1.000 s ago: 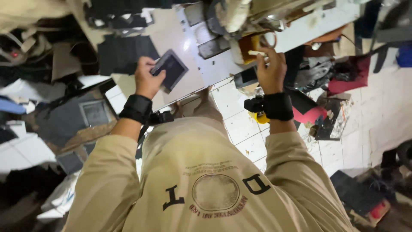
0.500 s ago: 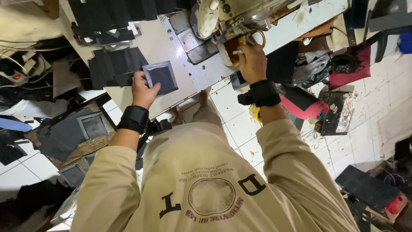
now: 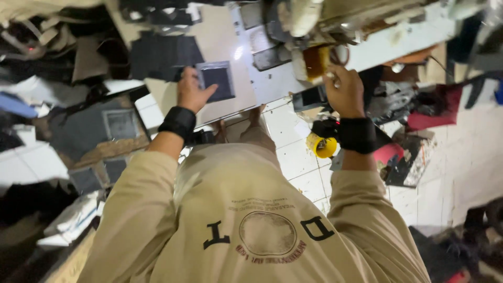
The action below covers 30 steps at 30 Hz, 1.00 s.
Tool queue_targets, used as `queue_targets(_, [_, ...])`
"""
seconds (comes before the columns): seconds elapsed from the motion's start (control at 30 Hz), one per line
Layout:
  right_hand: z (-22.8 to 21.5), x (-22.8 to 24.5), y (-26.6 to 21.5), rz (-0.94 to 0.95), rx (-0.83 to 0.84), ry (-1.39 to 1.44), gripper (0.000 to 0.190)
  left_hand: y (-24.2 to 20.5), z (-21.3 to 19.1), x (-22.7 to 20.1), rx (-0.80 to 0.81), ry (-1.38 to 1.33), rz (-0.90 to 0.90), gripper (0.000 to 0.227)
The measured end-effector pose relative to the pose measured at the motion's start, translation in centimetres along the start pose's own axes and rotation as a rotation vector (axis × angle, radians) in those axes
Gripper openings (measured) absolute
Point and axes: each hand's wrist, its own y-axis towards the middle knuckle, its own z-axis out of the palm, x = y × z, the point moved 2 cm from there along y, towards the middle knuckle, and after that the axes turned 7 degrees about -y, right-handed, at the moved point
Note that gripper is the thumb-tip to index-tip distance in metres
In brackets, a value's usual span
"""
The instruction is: The person is marking and folding small pieces of leather to prepare them for assembly, likely for a wallet or small leather good.
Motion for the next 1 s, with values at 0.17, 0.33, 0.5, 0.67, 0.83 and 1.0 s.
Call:
queue_targets(0.17, [-1.6, 8.7, 1.0, 0.13, 0.264, 0.413, 0.016, 0.2, -0.7, -1.4, 0.025, 0.021, -0.073, 0.066])
queue_targets(0.33, [3.7, 13.9, 2.8, 0.016, 0.151, 0.558, 0.016, 0.0, -1.3, -3.2, 0.082, 0.023, -0.159, 0.064])
queue_targets(0.5, [9.6, 16.2, 4.3, 0.105, 0.137, 0.685, 0.015, 0.0, -1.6, -3.5, 0.076, 0.032, -0.13, 0.064])
queue_targets(0.67, [12.7, 16.9, 5.0, 0.16, 0.144, 0.675, 0.014, 0.2, -1.7, -3.4, 0.098, 0.074, -0.141, 0.065])
queue_targets(0.83, [13.3, 17.8, 5.8, 0.15, 0.116, 0.641, 0.014, 0.4, -1.9, -3.8, 0.111, 0.078, -0.151, 0.063])
queue_targets(1.0, [14.6, 18.1, 5.9, 0.139, 0.121, 0.641, 0.014, 0.5, -1.8, -3.6, 0.086, 0.051, -0.133, 0.062])
